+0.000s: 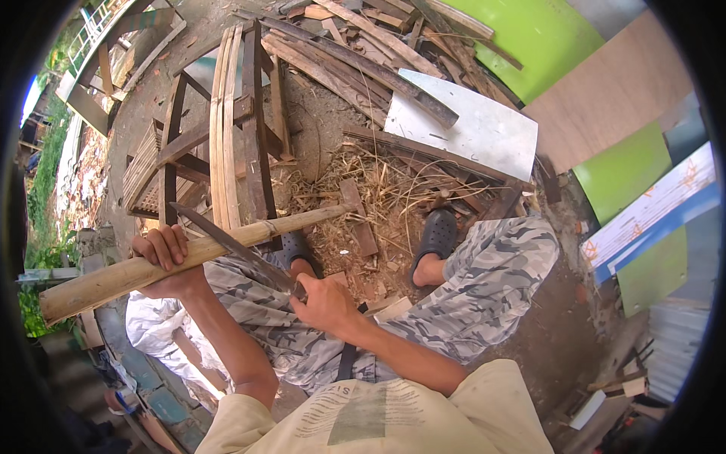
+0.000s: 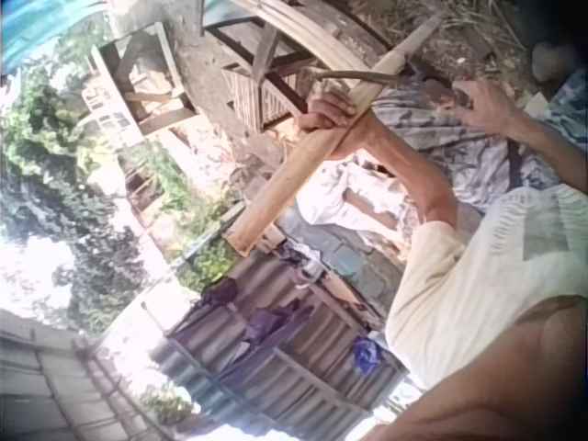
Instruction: The person sits on the ground and uses a machete to shave and shape a long wooden stick. They repeatedly scrape the surface of the wood, creating shavings, and occasionally reposition the stick to work on different sections.
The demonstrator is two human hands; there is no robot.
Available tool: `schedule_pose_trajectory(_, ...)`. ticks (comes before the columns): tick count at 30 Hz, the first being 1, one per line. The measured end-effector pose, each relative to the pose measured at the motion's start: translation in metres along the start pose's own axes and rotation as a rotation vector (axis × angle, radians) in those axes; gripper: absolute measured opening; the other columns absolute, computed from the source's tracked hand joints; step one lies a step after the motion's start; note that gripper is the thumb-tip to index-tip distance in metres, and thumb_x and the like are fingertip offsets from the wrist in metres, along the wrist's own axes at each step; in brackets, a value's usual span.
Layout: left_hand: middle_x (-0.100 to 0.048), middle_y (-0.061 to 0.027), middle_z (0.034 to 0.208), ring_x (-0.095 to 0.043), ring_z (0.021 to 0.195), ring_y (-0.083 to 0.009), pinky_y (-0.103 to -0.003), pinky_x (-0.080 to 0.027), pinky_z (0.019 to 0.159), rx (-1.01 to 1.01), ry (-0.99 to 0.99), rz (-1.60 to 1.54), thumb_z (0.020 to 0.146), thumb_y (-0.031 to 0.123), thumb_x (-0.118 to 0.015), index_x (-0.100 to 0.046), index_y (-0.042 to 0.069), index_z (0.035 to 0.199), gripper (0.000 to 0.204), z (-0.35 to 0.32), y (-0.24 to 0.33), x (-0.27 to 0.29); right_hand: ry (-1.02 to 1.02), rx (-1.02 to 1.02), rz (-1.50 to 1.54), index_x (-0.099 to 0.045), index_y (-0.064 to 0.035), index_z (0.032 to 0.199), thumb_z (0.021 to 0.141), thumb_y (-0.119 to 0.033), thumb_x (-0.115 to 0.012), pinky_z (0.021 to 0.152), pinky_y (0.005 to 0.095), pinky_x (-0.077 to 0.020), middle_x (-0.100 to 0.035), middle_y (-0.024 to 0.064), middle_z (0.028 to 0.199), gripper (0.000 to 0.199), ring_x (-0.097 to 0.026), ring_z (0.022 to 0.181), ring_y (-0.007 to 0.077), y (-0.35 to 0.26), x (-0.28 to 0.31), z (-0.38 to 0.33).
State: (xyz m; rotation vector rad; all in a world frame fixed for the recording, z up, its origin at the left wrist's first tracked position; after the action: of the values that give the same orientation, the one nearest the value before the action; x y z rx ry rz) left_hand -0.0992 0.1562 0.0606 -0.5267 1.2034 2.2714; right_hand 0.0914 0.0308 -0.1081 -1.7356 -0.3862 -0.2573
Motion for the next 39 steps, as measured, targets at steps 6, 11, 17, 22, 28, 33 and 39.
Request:
schedule_pose_trajectory(6, -0.037, 0.0022, 0.049, -0.038, 0.045, -0.0108, -0.024, -0.032, 0.046, -0.059, 0.032, 0.031, 0.096, 0.046, -0.042, -0.038, 0.015, 0.066, 0.043, 0.001, 0.003, -0.003, -0.010, -0.146, -0.015, -0.064, -0.0007, 0.085, 0.082, -0.025, -0.067, 0.064, 0.0497, -0.0512, -0.064, 0.0234, 0.066, 0.025, -0.065, 0.068, 0.0447, 0.052, -0.004, 0.009)
schedule_pose_trajectory(11, -0.036, 0.0016, 0.049, -0.038, 0.045, -0.0109, -0.023, -0.032, 0.045, -0.082, 0.008, 0.068, 0.097, 0.044, -0.041, -0.037, 0.015, 0.064, 0.044, -0.004, 0.004, -0.009, 0.028, -0.007, -0.087, -0.065, -0.0009, 0.086, 0.082, -0.027, -0.068, 0.066, 0.0498, -0.0526, -0.066, 0.0243, 0.070, 0.026, -0.066, 0.071, 0.0447, 0.003, -0.001, -0.003)
schedule_pose_trajectory(17, -0.035, 0.0010, 0.048, -0.037, 0.042, -0.0110, -0.023, -0.033, 0.043, -0.060, 0.156, 0.112, 0.097, 0.044, -0.040, -0.033, 0.015, 0.062, 0.045, -0.006, 0.003, 0.010, -0.001, -0.166, -0.062, -0.064, 0.0014, 0.084, 0.082, -0.025, -0.067, 0.065, 0.0486, -0.0515, -0.065, 0.0231, 0.069, 0.027, -0.066, 0.068, 0.0424, 0.037, -0.006, -0.004)
schedule_pose_trajectory(22, -0.036, 0.0014, 0.049, -0.037, 0.041, -0.0101, -0.022, -0.031, 0.041, -0.087, 0.112, 0.109, 0.097, 0.048, -0.044, -0.035, 0.015, 0.066, 0.046, -0.002, -0.006, -0.003, -0.006, -0.254, -0.085, -0.066, -0.0004, 0.089, 0.084, -0.028, -0.067, 0.069, 0.0520, -0.0531, -0.066, 0.0262, 0.073, 0.028, -0.067, 0.074, 0.0457, 0.060, -0.005, 0.007)
schedule_pose_trajectory(28, -0.038, -0.0004, 0.051, -0.040, 0.045, -0.0125, -0.024, -0.035, 0.045, -0.074, 0.082, 0.059, 0.098, 0.044, -0.041, -0.036, 0.015, 0.064, 0.045, -0.003, -0.005, -0.016, 0.001, -0.257, -0.043, -0.066, -0.0006, 0.089, 0.084, -0.028, -0.067, 0.068, 0.0511, -0.0529, -0.066, 0.0264, 0.072, 0.028, -0.067, 0.072, 0.0456, 0.092, 0.007, -0.006)
schedule_pose_trajectory(33, -0.037, 0.0010, 0.051, -0.040, 0.045, -0.0118, -0.023, -0.035, 0.045, -0.098, 0.055, 0.126, 0.097, 0.045, -0.041, -0.035, 0.016, 0.064, 0.045, -0.005, -0.008, -0.023, -0.006, -0.127, 0.064, -0.065, 0.0014, 0.087, 0.084, -0.026, -0.066, 0.068, 0.0508, -0.0526, -0.066, 0.0267, 0.072, 0.028, -0.066, 0.073, 0.0458, 0.011, 0.000, -0.009)
schedule_pose_trajectory(39, -0.036, 0.0018, 0.051, -0.039, 0.045, -0.0112, -0.024, -0.034, 0.045, -0.102, 0.007, 0.115, 0.098, 0.047, -0.040, -0.036, 0.016, 0.066, 0.045, -0.006, -0.007, -0.028, -0.017, -0.223, -0.082, -0.064, 0.0028, 0.084, 0.083, -0.025, -0.068, 0.063, 0.0474, -0.0511, -0.064, 0.0233, 0.068, 0.028, -0.066, 0.068, 0.0424, 0.052, 0.018, 0.005)
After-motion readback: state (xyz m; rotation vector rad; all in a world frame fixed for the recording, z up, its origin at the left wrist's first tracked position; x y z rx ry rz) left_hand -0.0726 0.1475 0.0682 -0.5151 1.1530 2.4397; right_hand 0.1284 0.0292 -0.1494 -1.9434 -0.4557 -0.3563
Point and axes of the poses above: each hand's wrist, its own z-axis towards the middle knuckle, its own x-axis out of the back of the hand, y = z × x, the point moved 10 cm from there along z, towards the middle knuckle
